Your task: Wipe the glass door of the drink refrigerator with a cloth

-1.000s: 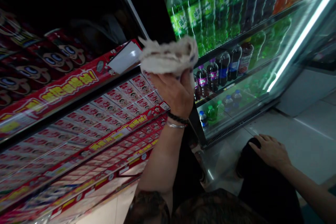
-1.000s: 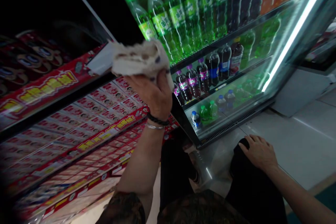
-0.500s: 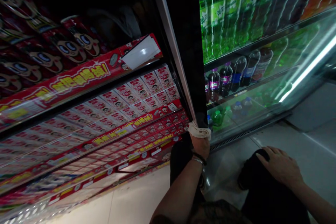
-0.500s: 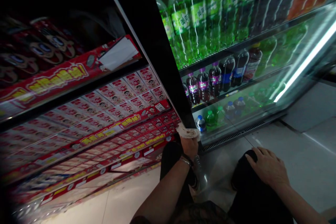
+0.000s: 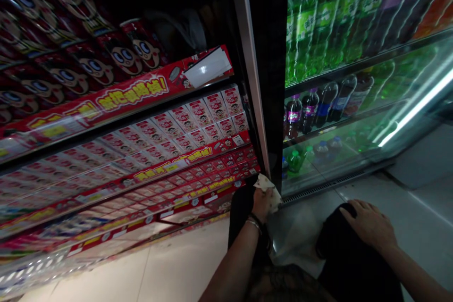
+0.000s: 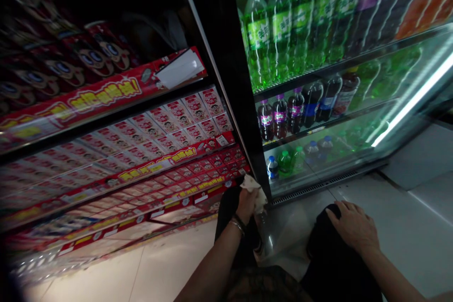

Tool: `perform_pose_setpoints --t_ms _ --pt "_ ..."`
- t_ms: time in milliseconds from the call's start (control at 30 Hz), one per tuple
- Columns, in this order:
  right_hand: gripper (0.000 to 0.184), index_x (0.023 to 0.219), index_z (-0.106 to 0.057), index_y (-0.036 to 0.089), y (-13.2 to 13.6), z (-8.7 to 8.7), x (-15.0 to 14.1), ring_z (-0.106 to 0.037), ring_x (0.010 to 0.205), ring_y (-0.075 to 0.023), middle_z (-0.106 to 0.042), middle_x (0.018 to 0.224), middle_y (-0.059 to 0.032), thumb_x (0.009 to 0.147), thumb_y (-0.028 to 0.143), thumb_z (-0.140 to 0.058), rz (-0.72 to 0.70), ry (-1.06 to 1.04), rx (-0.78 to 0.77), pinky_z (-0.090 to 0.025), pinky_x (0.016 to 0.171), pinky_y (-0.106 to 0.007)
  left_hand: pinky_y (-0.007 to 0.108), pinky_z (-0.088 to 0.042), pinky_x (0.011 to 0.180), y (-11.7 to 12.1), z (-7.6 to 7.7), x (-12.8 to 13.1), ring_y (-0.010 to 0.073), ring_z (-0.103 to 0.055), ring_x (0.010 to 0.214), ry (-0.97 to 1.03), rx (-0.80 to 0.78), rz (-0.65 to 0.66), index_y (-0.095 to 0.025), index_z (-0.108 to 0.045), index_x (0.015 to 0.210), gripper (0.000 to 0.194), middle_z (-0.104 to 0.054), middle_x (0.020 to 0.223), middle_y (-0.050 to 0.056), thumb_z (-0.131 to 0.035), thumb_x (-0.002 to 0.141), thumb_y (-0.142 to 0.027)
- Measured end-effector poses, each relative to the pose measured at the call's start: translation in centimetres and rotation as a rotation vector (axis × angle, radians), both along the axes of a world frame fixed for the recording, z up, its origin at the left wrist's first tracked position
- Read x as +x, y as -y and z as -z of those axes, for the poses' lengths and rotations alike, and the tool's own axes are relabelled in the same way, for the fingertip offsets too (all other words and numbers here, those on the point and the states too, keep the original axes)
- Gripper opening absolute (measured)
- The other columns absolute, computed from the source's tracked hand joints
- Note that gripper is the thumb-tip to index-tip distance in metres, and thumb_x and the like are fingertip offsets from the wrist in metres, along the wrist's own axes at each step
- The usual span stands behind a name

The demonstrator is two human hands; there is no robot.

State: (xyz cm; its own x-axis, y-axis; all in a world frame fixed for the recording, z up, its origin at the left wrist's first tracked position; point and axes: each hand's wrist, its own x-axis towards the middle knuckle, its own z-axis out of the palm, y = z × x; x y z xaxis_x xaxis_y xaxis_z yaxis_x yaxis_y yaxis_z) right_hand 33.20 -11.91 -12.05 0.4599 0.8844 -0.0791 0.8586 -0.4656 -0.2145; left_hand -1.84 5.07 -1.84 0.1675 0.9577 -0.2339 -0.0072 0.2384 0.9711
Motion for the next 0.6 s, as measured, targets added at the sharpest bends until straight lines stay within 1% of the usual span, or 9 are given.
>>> perform_pose_setpoints --t_ms 33,100,200,267,333,400,500,567,600 --pt "0.073 0.143 -0.065 0.02 0.2 0.0 0.0 -0.057 0.143 -0.0452 -0.064 0.154 -0.0174 0.099 0.069 -0.033 -0.003 0.002 0.012 -0.052 0.111 -0.068 0.045 -0.064 0.094 0.6 -1.1 -0.7 0.0266 -0.074 0.095 0.087 -0.056 0.015 -0.014 -0.069 0.122 0.067 -0.076 0.112 0.015 -0.084 0.084 -0.066" --pt "0.074 0.143 -0.065 0.017 0.5 0.0 -0.1 -0.058 0.142 -0.0454 -0.064 0.154 -0.0196 0.099 0.067 -0.033 -0.003 0.003 0.044 -0.053 0.111 -0.067 0.042 -0.065 0.091 1.8 -3.3 -2.0 0.0252 -0.074 0.089 0.267 -0.14 0.062 -0.014 -0.069 0.123 0.081 -0.077 0.103 0.011 -0.088 0.074 -0.076" --pt "0.075 0.14 -0.067 0.016 1.0 -0.8 -0.5 -0.06 0.14 -0.0473 -0.067 0.149 -0.0225 0.095 0.068 -0.037 0.044 -0.044 0.127 -0.05 0.115 -0.068 0.041 -0.064 0.096 3.3 -6.1 -3.8 0.0245 -0.076 0.089 0.488 -0.212 0.13 -0.016 -0.07 0.119 0.085 -0.077 0.097 0.008 -0.101 0.058 -0.066" --pt "0.074 0.134 -0.071 0.019 1.0 -2.4 -1.6 -0.058 0.143 -0.0497 -0.068 0.148 -0.0233 0.091 0.072 -0.043 0.13 -0.195 0.22 -0.044 0.122 -0.071 0.042 -0.064 0.101 4.0 -7.4 -4.5 0.0264 -0.077 0.091 0.592 -0.24 0.17 -0.015 -0.072 0.113 0.079 -0.078 0.094 0.007 -0.105 0.055 -0.056" --pt "0.072 0.126 -0.075 0.022 0.7 -4.6 -3.8 -0.053 0.15 -0.0496 -0.068 0.148 -0.0218 0.089 0.077 -0.048 0.172 -0.459 0.306 -0.037 0.129 -0.072 0.045 -0.063 0.104 4.7 -8.2 -4.7 0.03 -0.078 0.097 0.67 -0.265 0.21 -0.015 -0.072 0.109 0.072 -0.078 0.091 0.008 -0.105 0.055 -0.05" --pt "0.073 0.127 -0.077 0.025 0.2 -7.4 -7.2 -0.053 0.153 -0.0438 -0.07 0.15 -0.0175 0.092 0.082 -0.048 0.128 -0.782 0.344 -0.035 0.133 -0.066 0.047 -0.062 0.108 5.3 -8.6 -4.3 0.0334 -0.079 0.105 0.723 -0.292 0.256 -0.015 -0.073 0.107 0.068 -0.078 0.092 0.009 -0.103 0.055 -0.046" --pt "0.084 0.134 -0.074 0.025 -1.0 -11.7 -13.5 -0.064 0.144 -0.0362 -0.072 0.149 -0.0148 0.095 0.092 -0.041 0.072 -1.45 0.332 -0.048 0.126 -0.058 0.05 -0.06 0.112 6.2 -9.0 -3.3 0.0381 -0.076 0.117 0.76 -0.35 0.341 -0.013 -0.074 0.113 0.068 -0.08 0.102 0.013 -0.101 0.057 -0.04" --pt "0.087 0.131 -0.075 0.022 -1.6 -14.1 -17.1 -0.074 0.128 -0.0366 -0.077 0.139 -0.0166 0.086 0.094 -0.06 0.122 -1.892 0.311 -0.062 0.11 -0.054 0.053 -0.059 0.114 7.0 -9.4 -2.6 0.0406 -0.074 0.122 0.762 -0.386 0.4 -0.011 -0.074 0.118 0.071 -0.08 0.109 0.016 -0.1 0.057 -0.036" --pt "0.082 0.127 -0.076 0.02 -1.8 -15.1 -18.6 -0.079 0.116 -0.0354 -0.081 0.13 -0.0164 0.081 0.088 -0.074 0.159 -2.024 0.291 -0.067 0.097 -0.049 0.054 -0.058 0.115 7.3 -9.6 -2.4 0.0414 -0.074 0.123 0.761 -0.396 0.427 -0.01 -0.074 0.119 0.07 -0.08 0.112 0.018 -0.099 0.059 -0.034"
